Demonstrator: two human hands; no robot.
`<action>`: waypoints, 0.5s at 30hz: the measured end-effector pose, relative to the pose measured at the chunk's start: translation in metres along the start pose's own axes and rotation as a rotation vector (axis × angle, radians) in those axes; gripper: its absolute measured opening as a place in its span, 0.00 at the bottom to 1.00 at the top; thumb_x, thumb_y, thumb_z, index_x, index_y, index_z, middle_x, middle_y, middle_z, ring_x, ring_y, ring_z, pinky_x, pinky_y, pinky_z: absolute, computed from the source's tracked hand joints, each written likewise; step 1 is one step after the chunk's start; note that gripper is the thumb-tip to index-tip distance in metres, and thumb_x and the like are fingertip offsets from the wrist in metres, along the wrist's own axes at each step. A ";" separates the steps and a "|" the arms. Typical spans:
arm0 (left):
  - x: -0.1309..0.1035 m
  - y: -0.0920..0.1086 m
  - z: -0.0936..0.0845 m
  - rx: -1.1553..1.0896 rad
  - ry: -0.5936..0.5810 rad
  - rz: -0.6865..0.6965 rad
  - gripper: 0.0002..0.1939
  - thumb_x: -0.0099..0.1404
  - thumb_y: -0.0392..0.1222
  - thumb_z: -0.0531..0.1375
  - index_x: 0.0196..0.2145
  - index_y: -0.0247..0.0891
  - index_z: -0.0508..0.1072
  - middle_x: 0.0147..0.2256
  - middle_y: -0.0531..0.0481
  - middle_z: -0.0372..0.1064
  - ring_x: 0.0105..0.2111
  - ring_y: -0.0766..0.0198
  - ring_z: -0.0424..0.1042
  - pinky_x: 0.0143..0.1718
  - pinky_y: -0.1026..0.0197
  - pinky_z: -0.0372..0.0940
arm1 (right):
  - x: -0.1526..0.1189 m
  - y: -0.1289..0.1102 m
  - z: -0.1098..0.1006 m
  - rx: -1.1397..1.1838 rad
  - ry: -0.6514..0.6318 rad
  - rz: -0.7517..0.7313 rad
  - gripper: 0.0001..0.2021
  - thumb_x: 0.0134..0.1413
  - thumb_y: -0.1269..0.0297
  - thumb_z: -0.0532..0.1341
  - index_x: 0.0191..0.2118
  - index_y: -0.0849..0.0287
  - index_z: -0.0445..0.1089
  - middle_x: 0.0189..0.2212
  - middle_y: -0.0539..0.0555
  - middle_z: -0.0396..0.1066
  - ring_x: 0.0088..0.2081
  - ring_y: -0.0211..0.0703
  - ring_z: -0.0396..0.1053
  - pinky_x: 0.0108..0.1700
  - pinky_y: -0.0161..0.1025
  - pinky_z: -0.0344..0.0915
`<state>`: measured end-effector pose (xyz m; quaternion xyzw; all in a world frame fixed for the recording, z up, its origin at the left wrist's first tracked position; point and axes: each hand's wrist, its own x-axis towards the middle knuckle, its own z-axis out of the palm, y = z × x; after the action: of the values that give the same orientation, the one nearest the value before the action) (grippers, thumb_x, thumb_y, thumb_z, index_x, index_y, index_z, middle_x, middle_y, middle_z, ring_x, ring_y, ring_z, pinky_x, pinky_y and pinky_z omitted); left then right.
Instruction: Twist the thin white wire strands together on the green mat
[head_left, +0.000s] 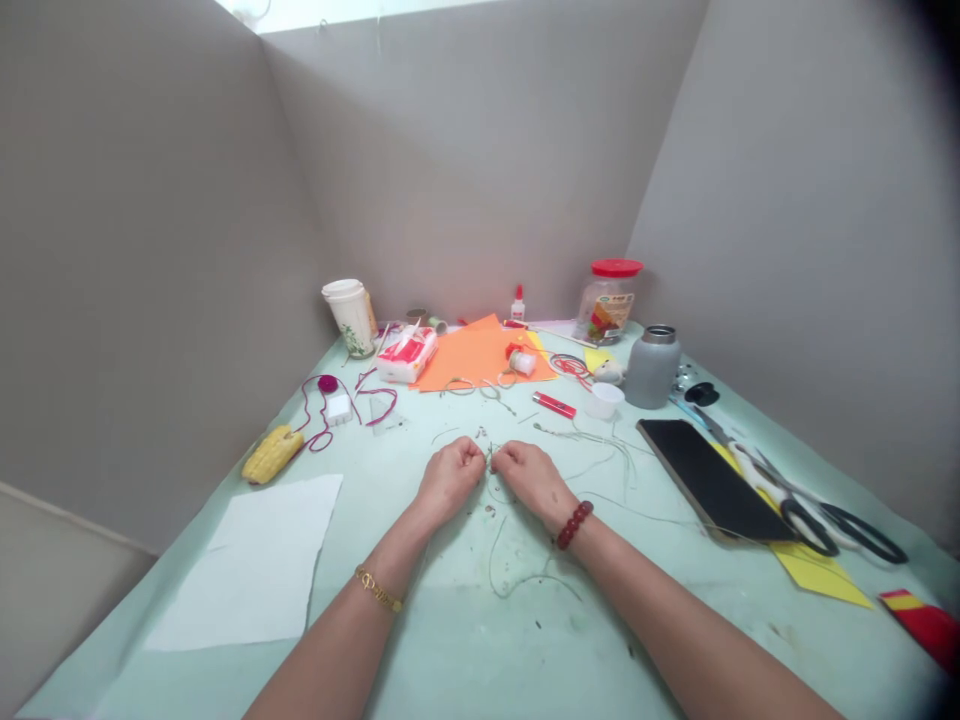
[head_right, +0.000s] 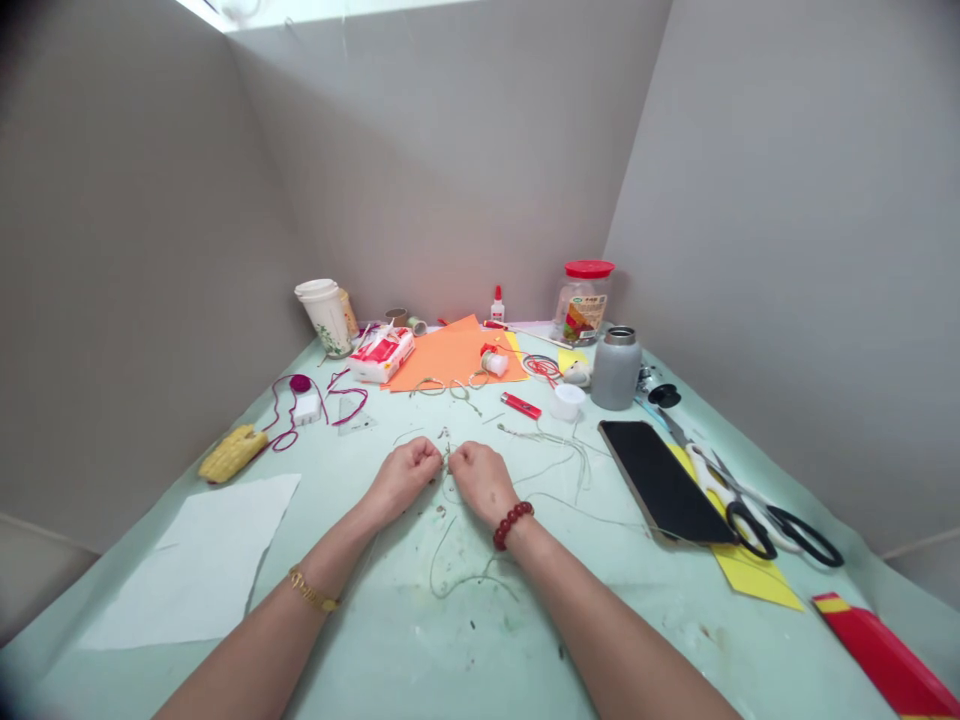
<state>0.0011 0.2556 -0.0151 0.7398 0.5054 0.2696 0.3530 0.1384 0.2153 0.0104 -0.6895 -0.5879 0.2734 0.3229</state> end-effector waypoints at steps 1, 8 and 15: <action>0.000 0.000 0.000 -0.002 -0.001 0.002 0.08 0.57 0.42 0.50 0.28 0.37 0.66 0.22 0.55 0.64 0.22 0.70 0.59 0.23 0.68 0.51 | 0.003 0.000 0.000 0.027 0.000 0.026 0.11 0.47 0.65 0.51 0.19 0.61 0.62 0.18 0.49 0.61 0.23 0.34 0.56 0.25 0.31 0.49; 0.000 0.002 -0.001 0.015 -0.028 0.000 0.10 0.57 0.41 0.50 0.30 0.37 0.69 0.23 0.54 0.64 0.22 0.70 0.59 0.23 0.68 0.50 | 0.016 0.000 0.003 0.109 -0.039 0.121 0.07 0.42 0.65 0.54 0.20 0.62 0.62 0.16 0.47 0.57 0.19 0.31 0.52 0.21 0.30 0.47; -0.001 0.007 -0.003 0.051 -0.053 -0.004 0.10 0.58 0.42 0.50 0.29 0.36 0.68 0.24 0.53 0.65 0.23 0.70 0.58 0.24 0.68 0.49 | 0.012 -0.008 0.002 0.217 -0.075 0.225 0.04 0.39 0.69 0.53 0.20 0.61 0.59 0.12 0.43 0.49 0.15 0.28 0.46 0.19 0.31 0.43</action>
<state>0.0026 0.2540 -0.0074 0.7544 0.5041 0.2364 0.3477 0.1338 0.2283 0.0152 -0.7012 -0.4856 0.3953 0.3409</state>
